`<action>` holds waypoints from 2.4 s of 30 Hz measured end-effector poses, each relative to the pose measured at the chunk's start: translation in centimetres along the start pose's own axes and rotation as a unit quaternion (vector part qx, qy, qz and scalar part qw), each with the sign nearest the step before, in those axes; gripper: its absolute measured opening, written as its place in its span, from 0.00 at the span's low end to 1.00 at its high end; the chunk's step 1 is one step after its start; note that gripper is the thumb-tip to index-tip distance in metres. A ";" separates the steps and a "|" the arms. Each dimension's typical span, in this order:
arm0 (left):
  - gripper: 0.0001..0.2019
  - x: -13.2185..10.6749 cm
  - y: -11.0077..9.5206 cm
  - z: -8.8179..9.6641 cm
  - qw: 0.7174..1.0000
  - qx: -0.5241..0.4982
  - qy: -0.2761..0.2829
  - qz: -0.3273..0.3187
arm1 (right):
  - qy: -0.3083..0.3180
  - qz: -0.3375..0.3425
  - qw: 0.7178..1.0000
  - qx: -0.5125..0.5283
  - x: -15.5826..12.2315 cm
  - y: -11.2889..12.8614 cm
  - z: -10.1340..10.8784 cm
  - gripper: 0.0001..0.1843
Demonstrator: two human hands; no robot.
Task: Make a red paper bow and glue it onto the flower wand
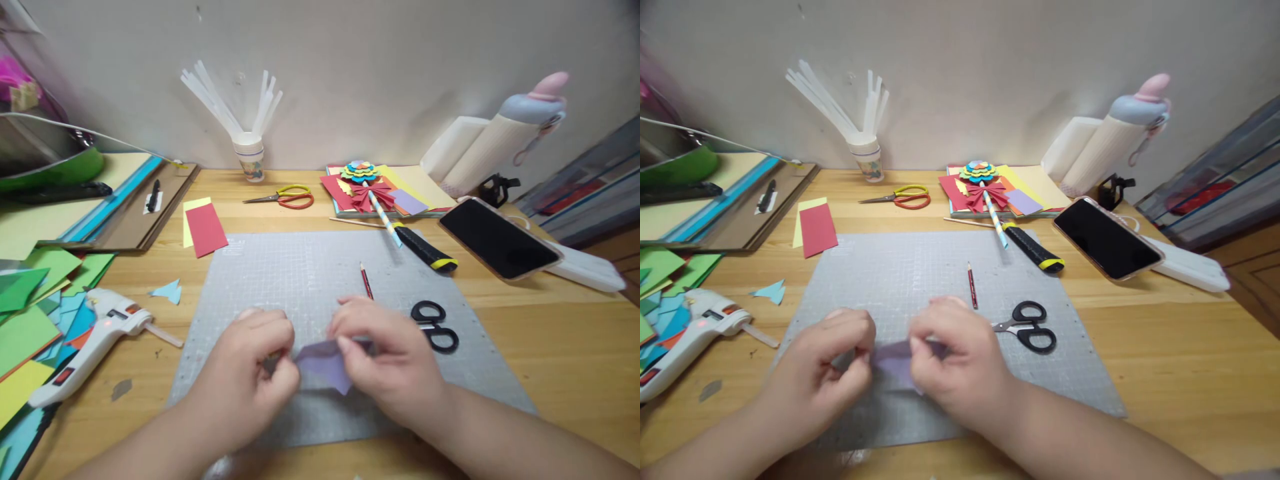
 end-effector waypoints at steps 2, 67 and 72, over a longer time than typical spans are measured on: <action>0.08 0.0 1.4 0.1 0.999 -0.022 -0.003 0.048 | -0.070 -0.042 0.996 0.039 0.3 -0.9 2.0 0.08; 0.08 -0.2 4.4 -2.3 0.943 -0.273 -0.002 0.189 | -0.001 -0.384 0.841 0.381 -3.1 -7.2 -4.1 0.15; 0.08 -0.1 4.0 -1.9 0.949 -0.268 -0.022 0.166 | 0.017 -0.374 0.843 0.387 -2.9 -6.8 -4.5 0.13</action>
Point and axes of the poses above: each hand's wrist, its own x-axis towards the middle knuckle, its own z-axis out of the back of the hand, y = z × x, the point moved 10 cm from there along x, towards the middle knuckle, and after that the axes turned 13 degrees about x, right-handed, at the moved point
